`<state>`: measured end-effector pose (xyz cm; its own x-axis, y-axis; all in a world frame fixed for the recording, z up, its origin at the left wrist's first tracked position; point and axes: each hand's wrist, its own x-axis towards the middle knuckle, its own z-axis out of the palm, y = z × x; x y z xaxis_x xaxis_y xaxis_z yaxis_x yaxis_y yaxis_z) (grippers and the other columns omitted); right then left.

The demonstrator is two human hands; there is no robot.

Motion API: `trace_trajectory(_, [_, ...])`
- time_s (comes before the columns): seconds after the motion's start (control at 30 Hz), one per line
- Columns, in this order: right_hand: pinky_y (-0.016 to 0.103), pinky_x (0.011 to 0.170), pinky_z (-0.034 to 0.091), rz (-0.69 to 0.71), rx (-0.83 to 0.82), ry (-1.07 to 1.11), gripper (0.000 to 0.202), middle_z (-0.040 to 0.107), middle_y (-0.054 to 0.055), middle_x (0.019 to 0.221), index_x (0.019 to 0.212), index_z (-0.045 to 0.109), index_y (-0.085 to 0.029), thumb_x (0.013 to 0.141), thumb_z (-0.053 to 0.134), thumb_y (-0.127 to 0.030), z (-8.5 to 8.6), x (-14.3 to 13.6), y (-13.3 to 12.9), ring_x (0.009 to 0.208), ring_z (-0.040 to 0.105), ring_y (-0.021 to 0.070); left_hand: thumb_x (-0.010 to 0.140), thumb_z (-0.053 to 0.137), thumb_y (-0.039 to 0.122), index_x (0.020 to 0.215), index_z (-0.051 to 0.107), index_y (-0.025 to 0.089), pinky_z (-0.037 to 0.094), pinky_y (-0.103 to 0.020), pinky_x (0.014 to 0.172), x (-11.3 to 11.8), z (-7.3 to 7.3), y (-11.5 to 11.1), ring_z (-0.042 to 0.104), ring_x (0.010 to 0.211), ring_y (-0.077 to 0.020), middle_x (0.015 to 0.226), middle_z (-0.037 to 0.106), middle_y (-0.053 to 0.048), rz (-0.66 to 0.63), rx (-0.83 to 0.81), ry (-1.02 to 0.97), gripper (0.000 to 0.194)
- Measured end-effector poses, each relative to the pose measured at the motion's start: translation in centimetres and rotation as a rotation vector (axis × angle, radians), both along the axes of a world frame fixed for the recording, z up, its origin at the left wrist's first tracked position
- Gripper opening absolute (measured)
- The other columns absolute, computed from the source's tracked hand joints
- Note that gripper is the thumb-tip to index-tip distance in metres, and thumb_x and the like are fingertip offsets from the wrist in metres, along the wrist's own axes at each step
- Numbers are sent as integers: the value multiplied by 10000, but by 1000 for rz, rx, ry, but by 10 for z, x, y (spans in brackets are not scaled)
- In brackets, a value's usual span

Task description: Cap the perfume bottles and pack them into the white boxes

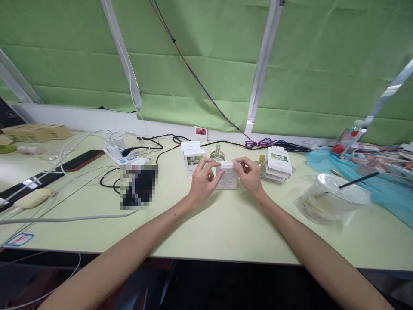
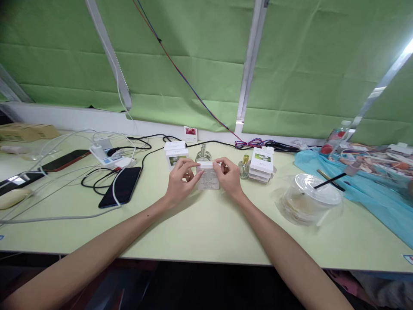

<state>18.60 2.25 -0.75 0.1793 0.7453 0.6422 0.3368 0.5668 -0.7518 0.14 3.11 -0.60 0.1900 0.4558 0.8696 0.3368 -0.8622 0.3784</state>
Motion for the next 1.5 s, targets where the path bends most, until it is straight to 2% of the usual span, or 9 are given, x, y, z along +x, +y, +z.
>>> trace_trajectory(0.3, [267, 520, 342, 10, -4, 5, 272, 510, -18, 661, 845, 687, -212, 894, 621, -471, 0, 1, 1, 582, 421, 123, 930, 690, 275, 1160, 689, 214, 503, -189, 522, 0, -3, 2, 510, 546, -13, 1110, 599, -41, 53, -44, 39, 237])
trace_trajectory(1.03, [278, 544, 387, 7, 11, -16, 285, 620, 17, 753, 847, 676, -210, 943, 572, -457, -3, 1, 2, 638, 505, 143, 942, 671, 302, 1231, 711, 250, 492, -154, 450, 0, -7, 1, 523, 580, -18, 1156, 573, -58, -1, -187, 8, 296])
trace_trajectory(1.3, [286, 551, 417, -13, 3, -25, 313, 645, 20, 771, 844, 667, -216, 942, 557, -491, -5, 1, 4, 644, 523, 147, 951, 656, 352, 1253, 700, 261, 533, -172, 475, 0, -8, 0, 576, 618, -36, 1274, 576, -88, -21, -268, 38, 319])
trace_trajectory(1.5, [286, 543, 409, -4, -2, -19, 320, 638, 18, 763, 850, 666, -214, 941, 556, -501, -5, 1, 4, 629, 509, 143, 951, 653, 358, 1243, 697, 257, 534, -173, 488, 0, -8, 0, 585, 628, -39, 1294, 592, -90, -16, -257, 47, 312])
